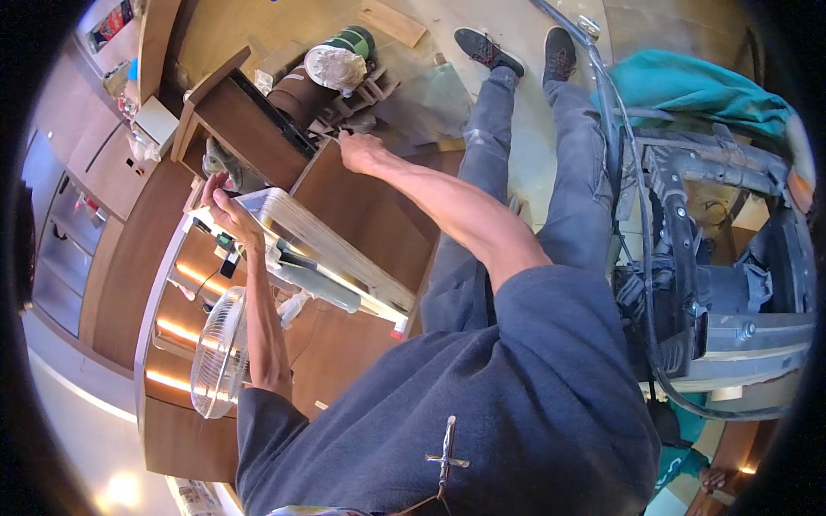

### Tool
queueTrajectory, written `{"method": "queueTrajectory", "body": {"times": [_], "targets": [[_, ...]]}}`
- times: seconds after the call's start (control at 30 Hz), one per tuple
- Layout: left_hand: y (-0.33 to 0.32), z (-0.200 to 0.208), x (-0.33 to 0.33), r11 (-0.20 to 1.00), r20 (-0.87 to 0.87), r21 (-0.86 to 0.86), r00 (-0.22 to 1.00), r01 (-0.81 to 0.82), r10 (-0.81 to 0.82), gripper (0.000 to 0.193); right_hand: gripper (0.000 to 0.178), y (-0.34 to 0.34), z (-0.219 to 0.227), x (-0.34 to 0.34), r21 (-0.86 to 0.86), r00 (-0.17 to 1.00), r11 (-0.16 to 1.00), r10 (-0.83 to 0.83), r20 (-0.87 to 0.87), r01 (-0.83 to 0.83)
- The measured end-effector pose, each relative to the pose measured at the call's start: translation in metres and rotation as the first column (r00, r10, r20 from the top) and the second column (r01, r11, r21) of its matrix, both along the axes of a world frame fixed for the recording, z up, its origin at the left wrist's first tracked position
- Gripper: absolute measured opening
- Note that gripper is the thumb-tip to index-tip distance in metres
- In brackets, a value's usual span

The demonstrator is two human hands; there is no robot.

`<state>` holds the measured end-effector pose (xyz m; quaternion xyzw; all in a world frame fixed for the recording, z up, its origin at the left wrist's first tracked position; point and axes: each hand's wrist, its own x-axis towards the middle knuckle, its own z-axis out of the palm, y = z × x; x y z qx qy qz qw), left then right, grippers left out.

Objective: The person uses a hammer to tap and secure a wooden cabinet door or panel into place. They repeatedly adjust the alignment and strike the edge of the wood to fit it properly.

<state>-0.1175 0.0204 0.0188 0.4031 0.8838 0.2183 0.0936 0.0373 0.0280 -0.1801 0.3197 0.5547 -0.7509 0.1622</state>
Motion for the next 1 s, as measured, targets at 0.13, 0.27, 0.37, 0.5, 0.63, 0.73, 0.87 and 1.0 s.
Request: {"method": "queueTrajectory", "body": {"times": [0.13,0.27,0.37,0.5,0.63,0.73,0.87,1.0], "targets": [[-0.007,0.002,-0.003,1.000,-0.003,-0.009,1.000,0.013,-0.013,0.035,0.026,0.005,-0.006,0.020,-0.147,0.977,0.966,-0.214,-0.007,0.211],[-0.003,0.002,-0.003,0.999,-0.006,-0.015,0.999,0.036,-0.036,0.037,0.015,0.006,-0.024,0.009,-0.417,0.888,0.825,-0.452,-0.082,0.381],[-0.004,0.002,-0.003,0.999,0.002,-0.006,0.999,0.038,-0.038,0.036,0.012,0.006,-0.025,0.006,-0.628,0.943,0.745,-0.327,-0.053,0.223],[-0.003,0.004,-0.003,0.999,-0.002,-0.006,0.999,0.040,-0.040,0.035,0.019,0.005,-0.025,0.012,-0.568,0.937,0.778,-0.347,-0.032,0.268],[-0.004,0.001,-0.004,0.999,0.011,0.009,0.999,0.049,-0.049,0.034,0.022,-0.010,-0.035,0.017,-0.155,0.871,0.881,-0.469,-0.150,0.448],[-0.005,0.001,-0.006,0.999,0.024,0.008,0.999,0.043,-0.043,0.034,0.027,-0.017,-0.039,0.029,-0.046,0.923,0.933,-0.361,-0.137,0.358],[-0.005,0.001,-0.006,0.999,0.026,0.005,0.998,0.050,-0.050,0.034,0.024,-0.011,-0.023,0.043,-0.034,0.979,0.988,-0.151,-0.138,0.148],[-0.008,0.002,-0.005,0.999,0.021,-0.002,0.999,0.046,-0.046,0.035,0.029,0.005,0.003,0.048,-0.046,0.995,0.999,0.005,-0.102,-0.010]]}}
